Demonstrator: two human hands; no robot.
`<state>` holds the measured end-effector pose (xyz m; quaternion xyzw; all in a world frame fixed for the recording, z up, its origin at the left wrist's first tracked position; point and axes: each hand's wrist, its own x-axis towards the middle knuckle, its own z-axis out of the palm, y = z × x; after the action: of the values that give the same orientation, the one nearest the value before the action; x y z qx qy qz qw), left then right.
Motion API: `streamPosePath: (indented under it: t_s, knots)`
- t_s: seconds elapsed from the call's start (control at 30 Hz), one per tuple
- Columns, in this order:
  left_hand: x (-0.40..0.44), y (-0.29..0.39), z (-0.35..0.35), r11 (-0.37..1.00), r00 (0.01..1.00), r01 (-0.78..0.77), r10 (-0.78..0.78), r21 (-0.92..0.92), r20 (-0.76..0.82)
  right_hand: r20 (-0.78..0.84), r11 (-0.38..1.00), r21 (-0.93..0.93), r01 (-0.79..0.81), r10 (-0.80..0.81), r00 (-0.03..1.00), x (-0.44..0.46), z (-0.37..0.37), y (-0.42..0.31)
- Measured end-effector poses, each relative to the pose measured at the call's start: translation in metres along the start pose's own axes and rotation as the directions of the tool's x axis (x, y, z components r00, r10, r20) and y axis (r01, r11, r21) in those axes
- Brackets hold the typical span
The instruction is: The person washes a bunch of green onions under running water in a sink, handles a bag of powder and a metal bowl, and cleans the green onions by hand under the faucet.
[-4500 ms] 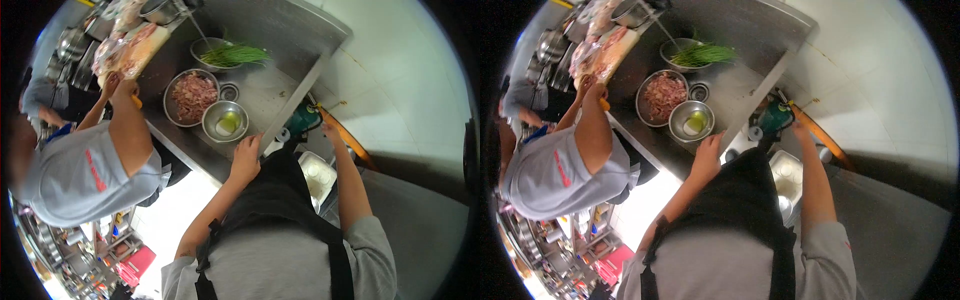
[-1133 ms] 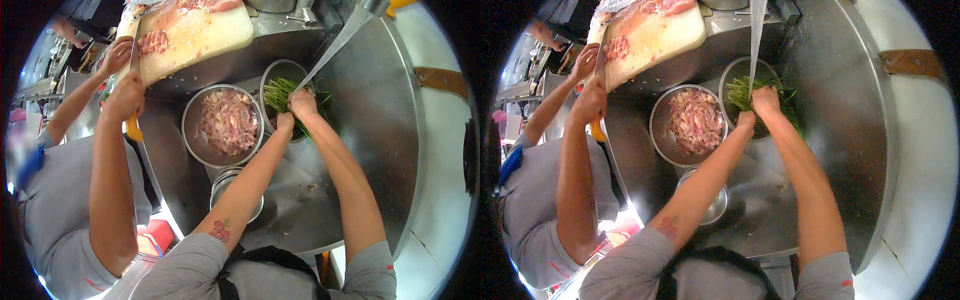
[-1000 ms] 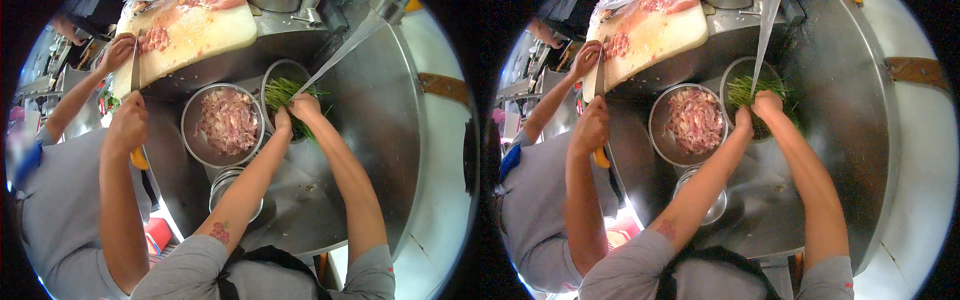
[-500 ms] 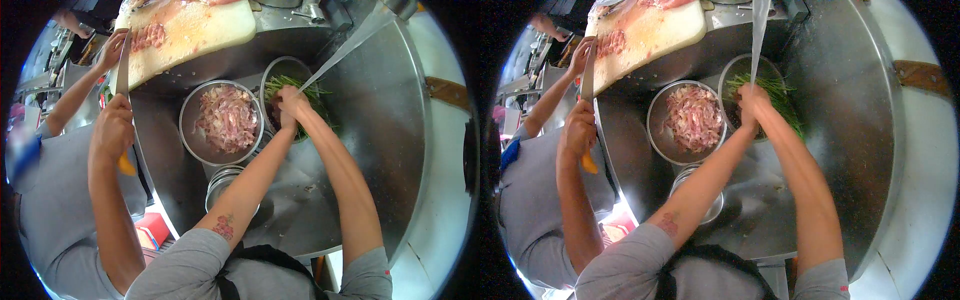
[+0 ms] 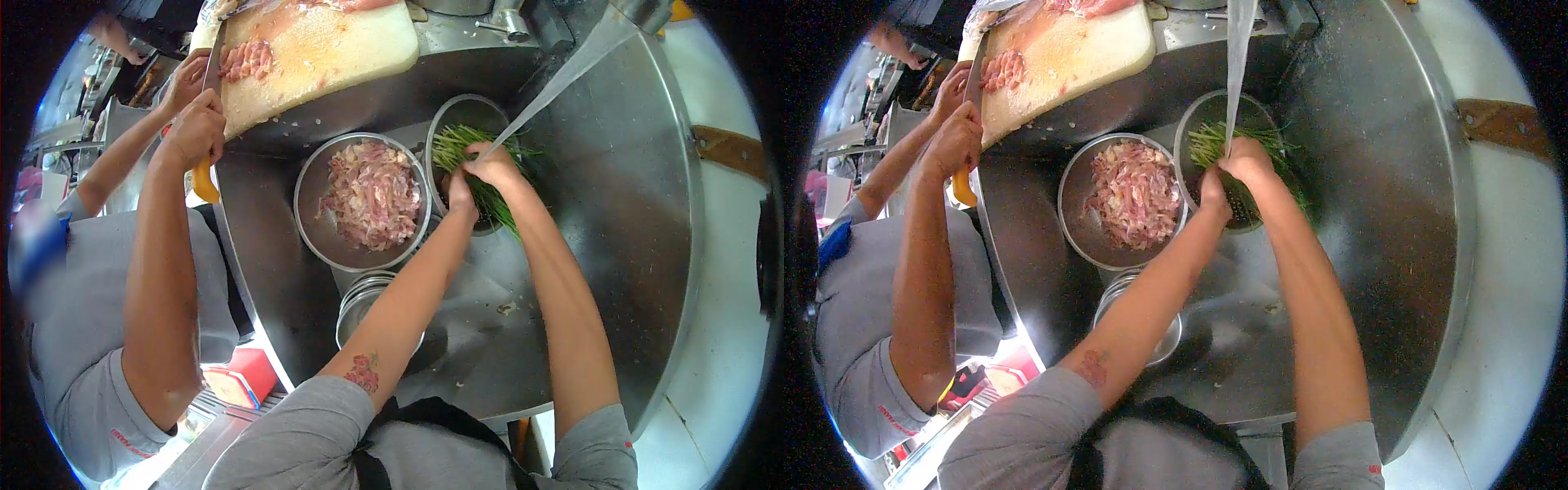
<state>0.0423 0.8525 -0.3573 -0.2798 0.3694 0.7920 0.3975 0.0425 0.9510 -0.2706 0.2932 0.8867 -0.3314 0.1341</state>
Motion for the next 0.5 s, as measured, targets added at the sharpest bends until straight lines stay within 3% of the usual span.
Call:
streamPosePath:
  t_s: [0.07, 0.2, 0.33, 0.5]
  knots:
    - [-0.009, 0.014, 0.019, 0.997, 0.996, 0.075, -0.074, 0.02, -0.057, -0.08, 0.997, 0.063, 0.053, -0.048, 0.996, -0.001, -0.007, -0.002]
    - [0.01, 0.017, 0.021, 0.942, 0.992, 0.126, -0.11, 0.313, -0.066, 0.055, 0.976, 0.112, 0.187, -0.194, 0.979, -0.01, -0.04, -0.02]
    - [0.032, 0.009, 0.015, 0.88, 0.986, 0.076, 0.003, 0.47, -0.167, 0.165, 0.956, 0.199, 0.218, -0.251, 0.954, -0.024, -0.067, -0.045]
    - [-0.038, 0.04, 0.044, 0.833, 0.998, 0.041, -0.006, 0.551, -0.065, 0.216, 0.907, 0.362, 0.215, -0.305, 0.928, -0.025, -0.078, -0.048]
